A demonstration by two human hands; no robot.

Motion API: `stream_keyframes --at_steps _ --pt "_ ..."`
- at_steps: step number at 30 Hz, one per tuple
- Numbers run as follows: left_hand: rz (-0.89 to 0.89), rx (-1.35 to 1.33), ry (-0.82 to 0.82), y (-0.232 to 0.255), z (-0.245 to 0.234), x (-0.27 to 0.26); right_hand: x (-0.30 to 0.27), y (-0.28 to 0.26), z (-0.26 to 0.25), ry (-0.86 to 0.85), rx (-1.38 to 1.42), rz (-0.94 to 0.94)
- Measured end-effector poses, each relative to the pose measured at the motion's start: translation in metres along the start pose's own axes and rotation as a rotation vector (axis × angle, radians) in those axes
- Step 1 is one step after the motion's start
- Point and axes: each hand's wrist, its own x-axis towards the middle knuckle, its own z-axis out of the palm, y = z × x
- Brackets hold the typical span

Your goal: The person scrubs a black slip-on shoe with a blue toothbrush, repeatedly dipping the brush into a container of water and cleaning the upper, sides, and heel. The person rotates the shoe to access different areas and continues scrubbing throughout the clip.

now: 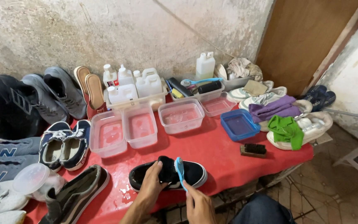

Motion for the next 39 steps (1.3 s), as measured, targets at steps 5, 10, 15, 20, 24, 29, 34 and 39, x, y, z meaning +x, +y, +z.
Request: stream_keyframes --at_steps 5,10,15,20,24,29,34,39 --pt "-0.086 -0.048 0.129 0.006 0.005 -0.003 -0.014 -0.030 -0.020 -0.059 -0.158 0.271" --pt "-0.025 -0.091 0.055 0.013 0.008 -0.008 -0.013 -0.037 -0.034 -0.142 0.001 0.245" --pt "-0.068 -0.056 0.104 0.014 0.010 -0.015 -0.009 -0.027 -0.040 -0.199 -0.076 0.417" --pt "-0.030 0.006 0.098 0.014 0.008 -0.001 0.004 -0.042 -0.056 -0.268 0.090 0.229" --pt "-0.024 -0.009 0.061 0.016 0.009 -0.008 0.013 -0.047 -0.052 -0.267 0.034 0.326" --pt "0.029 -0.156 0.004 -0.019 -0.013 0.035 0.062 -0.088 -0.080 -0.277 0.172 0.006" --pt "0.017 -0.241 -0.005 -0.021 -0.011 0.039 0.158 -0.112 -0.054 -0.292 -0.156 0.022" --pt "0.022 -0.235 -0.054 -0.017 -0.008 0.036 0.239 -0.123 0.011 -0.392 -0.443 -0.181"
